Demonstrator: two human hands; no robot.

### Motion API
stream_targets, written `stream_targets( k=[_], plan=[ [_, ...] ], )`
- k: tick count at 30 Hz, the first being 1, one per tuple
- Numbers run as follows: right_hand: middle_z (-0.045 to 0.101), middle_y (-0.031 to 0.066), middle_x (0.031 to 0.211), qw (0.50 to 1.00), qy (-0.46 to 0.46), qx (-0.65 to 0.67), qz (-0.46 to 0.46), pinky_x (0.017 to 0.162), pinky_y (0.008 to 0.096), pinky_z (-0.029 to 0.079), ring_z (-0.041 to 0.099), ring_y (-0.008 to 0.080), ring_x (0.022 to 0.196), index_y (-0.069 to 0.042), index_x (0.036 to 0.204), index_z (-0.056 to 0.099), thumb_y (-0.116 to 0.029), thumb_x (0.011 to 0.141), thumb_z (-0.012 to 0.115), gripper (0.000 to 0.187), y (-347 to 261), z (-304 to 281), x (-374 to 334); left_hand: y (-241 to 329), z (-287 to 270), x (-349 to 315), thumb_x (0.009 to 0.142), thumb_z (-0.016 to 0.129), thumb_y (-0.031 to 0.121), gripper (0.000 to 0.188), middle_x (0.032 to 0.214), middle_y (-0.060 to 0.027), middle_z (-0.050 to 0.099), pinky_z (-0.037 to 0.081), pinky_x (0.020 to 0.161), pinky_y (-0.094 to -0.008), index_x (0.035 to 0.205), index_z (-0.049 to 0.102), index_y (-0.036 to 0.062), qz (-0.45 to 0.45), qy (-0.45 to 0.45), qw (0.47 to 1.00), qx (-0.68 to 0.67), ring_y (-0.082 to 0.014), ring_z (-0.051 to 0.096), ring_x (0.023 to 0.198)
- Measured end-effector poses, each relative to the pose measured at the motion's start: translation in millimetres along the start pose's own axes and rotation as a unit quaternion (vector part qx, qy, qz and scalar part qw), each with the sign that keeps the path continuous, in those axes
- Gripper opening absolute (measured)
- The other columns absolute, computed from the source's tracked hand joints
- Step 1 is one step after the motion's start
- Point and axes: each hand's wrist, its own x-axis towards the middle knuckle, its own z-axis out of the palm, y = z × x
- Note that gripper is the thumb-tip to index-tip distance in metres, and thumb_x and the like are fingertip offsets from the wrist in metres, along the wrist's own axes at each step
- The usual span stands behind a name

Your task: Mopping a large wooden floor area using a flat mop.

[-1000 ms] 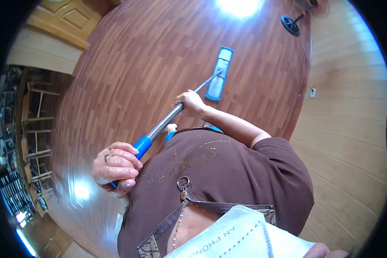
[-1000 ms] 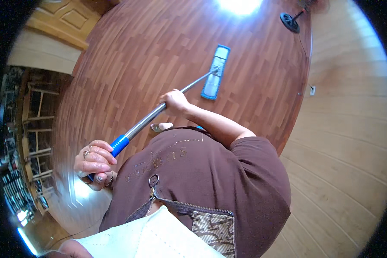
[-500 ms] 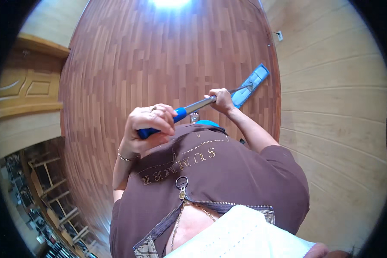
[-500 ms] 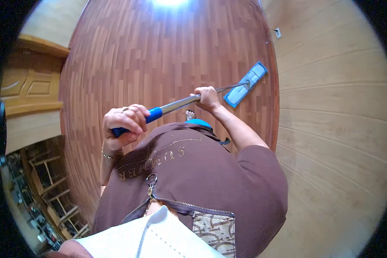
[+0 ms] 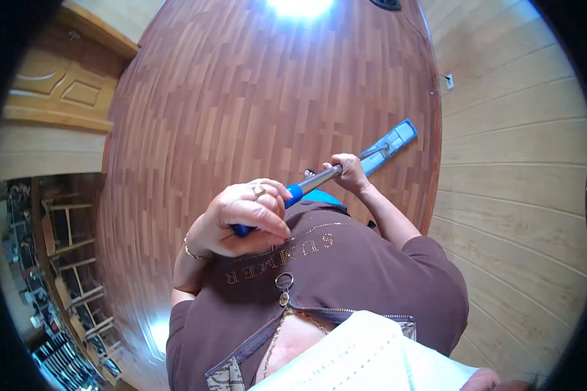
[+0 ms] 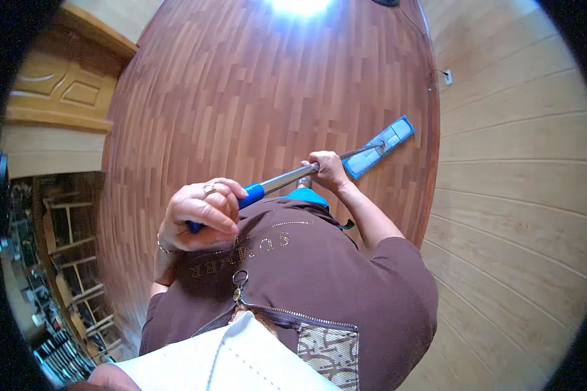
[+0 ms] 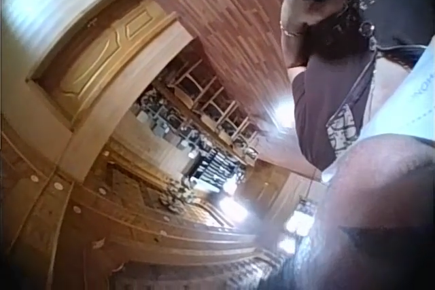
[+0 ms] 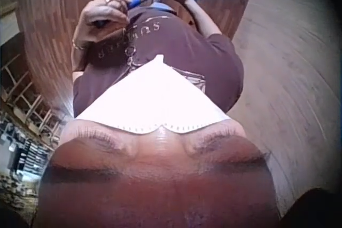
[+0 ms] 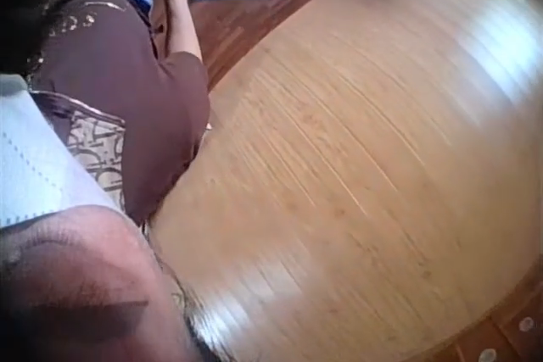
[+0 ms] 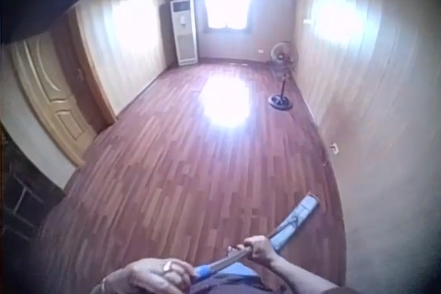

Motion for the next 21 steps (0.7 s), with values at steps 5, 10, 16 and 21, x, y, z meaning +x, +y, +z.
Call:
stream_targets(
  k=[5, 10, 16, 21],
  plan=[
    [0.06, 0.017, 0.065, 0.989, -0.097, 0.067, -0.085, 0.056, 0.043, 0.047, 0.061, 0.0367, 0.064, -0.005, 0.068, 0.062, -0.021, 0.077, 0.073, 0.022, -29.9, 23.4, 38.7, 31.9, 26.3, -37.3, 0.067, 0.076, 0.0, 0.02, 0.068, -0.0007, 0.061, 0.049, 0.081, -0.0385, 0.086, 0.071, 0.0062, 0.036, 0.101, 0.988, 0.113, -0.0184, 0.062, 0.066],
    [0.061, 0.0142, 0.069, 0.937, -0.234, 0.14, -0.217, 0.058, 0.0434, 0.047, 0.06, 0.0365, 0.068, -0.007, 0.071, 0.063, -0.009, 0.062, 0.07, 0.012, -55.7, 68.4, 68.3, 67.3, 61.2, -59.4, 0.065, 0.073, 0.0, 0.027, 0.066, -0.0008, 0.061, 0.05, 0.07, -0.0353, 0.09, 0.067, 0.0046, 0.05, 0.175, 0.956, 0.232, -0.0174, 0.061, 0.061],
    [0.063, 0.0108, 0.069, 0.827, -0.413, 0.126, -0.36, 0.058, 0.0408, 0.047, 0.062, 0.033, 0.066, -0.01, 0.075, 0.067, -0.007, 0.06, 0.069, 0.015, -124.3, 117.0, 64.3, 106.7, 125.2, -88.4, 0.069, 0.078, 0.014, 0.023, 0.065, -0.001, 0.061, 0.052, 0.067, -0.0334, 0.087, 0.066, 0.0081, 0.032, 0.283, 0.884, 0.369, -0.016, 0.062, 0.061],
    [0.057, 0.0143, 0.065, 0.715, -0.503, 0.153, -0.461, 0.057, 0.0474, 0.043, 0.057, 0.038, 0.066, -0.008, 0.067, 0.056, -0.018, 0.059, 0.065, 0.016, -183.8, 147.2, 33.5, 134.2, 176.8, -97.9, 0.079, 0.075, 0.033, 0.027, 0.066, 0.0019, 0.058, 0.053, 0.064, -0.0306, 0.086, 0.061, 0.0112, 0.046, 0.354, 0.807, 0.471, -0.014, 0.061, 0.062]
  ],
)
